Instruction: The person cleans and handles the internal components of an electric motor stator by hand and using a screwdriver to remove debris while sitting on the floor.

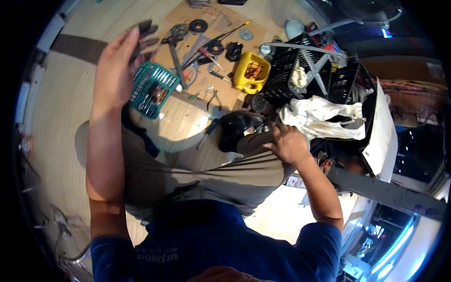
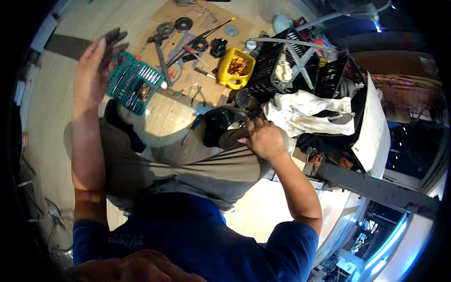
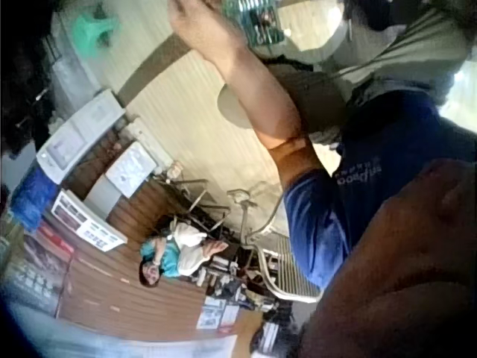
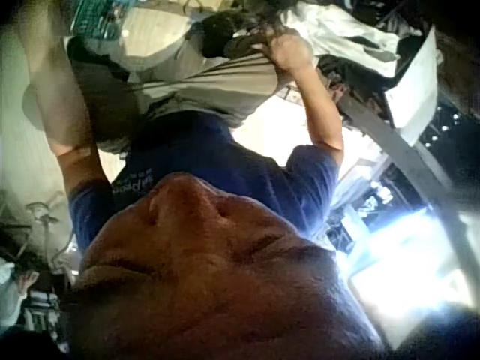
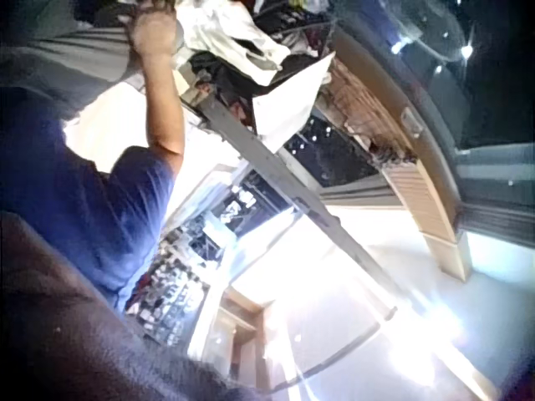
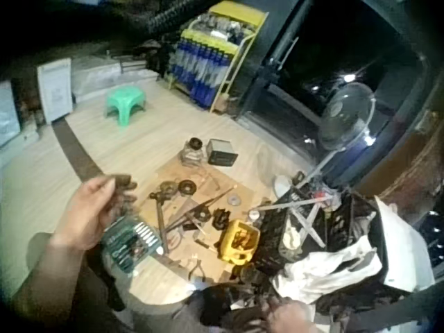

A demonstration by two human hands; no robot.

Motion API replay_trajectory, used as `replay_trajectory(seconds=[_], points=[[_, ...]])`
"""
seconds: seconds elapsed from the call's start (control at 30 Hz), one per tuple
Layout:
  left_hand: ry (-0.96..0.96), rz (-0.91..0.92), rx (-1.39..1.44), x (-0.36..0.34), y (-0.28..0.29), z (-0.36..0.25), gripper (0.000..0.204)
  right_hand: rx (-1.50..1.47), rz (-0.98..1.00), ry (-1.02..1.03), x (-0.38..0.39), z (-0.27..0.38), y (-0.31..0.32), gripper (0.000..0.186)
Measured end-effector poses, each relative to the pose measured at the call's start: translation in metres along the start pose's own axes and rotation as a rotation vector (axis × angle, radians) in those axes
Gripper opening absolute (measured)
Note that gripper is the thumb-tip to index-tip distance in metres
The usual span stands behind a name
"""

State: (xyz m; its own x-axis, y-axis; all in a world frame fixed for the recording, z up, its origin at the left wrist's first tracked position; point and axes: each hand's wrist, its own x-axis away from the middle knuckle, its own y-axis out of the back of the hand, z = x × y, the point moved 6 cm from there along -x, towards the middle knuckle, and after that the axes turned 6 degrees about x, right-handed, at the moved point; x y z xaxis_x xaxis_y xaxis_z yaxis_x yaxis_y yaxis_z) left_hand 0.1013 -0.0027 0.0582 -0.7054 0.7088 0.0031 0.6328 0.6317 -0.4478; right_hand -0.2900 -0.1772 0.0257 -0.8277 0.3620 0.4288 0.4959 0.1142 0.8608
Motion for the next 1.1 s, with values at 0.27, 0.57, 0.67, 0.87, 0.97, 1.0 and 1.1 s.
replay_trajectory(seconds=[0.27,0.57,0.67,0.87,0.97,1.0,1.1], points=[[-0.389,-0.145,-0.043,0.002,0.056,-0.081,0.038,-0.068,0.005,0.086,0.005,0.005,0.003,0.069],[-0.474,-0.270,-0.147,0.015,0.064,-0.095,0.034,0.030,-0.020,0.159,-0.007,0.013,-0.002,0.073],[-0.419,-0.249,-0.170,0.015,0.072,-0.099,0.036,0.019,0.071,0.151,-0.012,0.014,-0.004,0.071],[-0.461,-0.284,-0.251,0.019,0.073,-0.089,0.035,-0.216,0.167,0.062,-0.060,0.029,-0.017,0.051],[-0.373,-0.275,-0.276,0.014,0.077,-0.083,0.035,-0.371,0.230,0.219,-0.115,0.071,-0.042,0.050],[-0.301,-0.293,-0.268,0.012,0.079,-0.080,0.035,-0.455,0.127,0.253,-0.137,0.090,-0.049,0.049],[-0.283,-0.289,-0.305,0.010,0.073,-0.080,0.038,-0.439,0.143,0.296,-0.207,0.139,-0.086,0.049]])
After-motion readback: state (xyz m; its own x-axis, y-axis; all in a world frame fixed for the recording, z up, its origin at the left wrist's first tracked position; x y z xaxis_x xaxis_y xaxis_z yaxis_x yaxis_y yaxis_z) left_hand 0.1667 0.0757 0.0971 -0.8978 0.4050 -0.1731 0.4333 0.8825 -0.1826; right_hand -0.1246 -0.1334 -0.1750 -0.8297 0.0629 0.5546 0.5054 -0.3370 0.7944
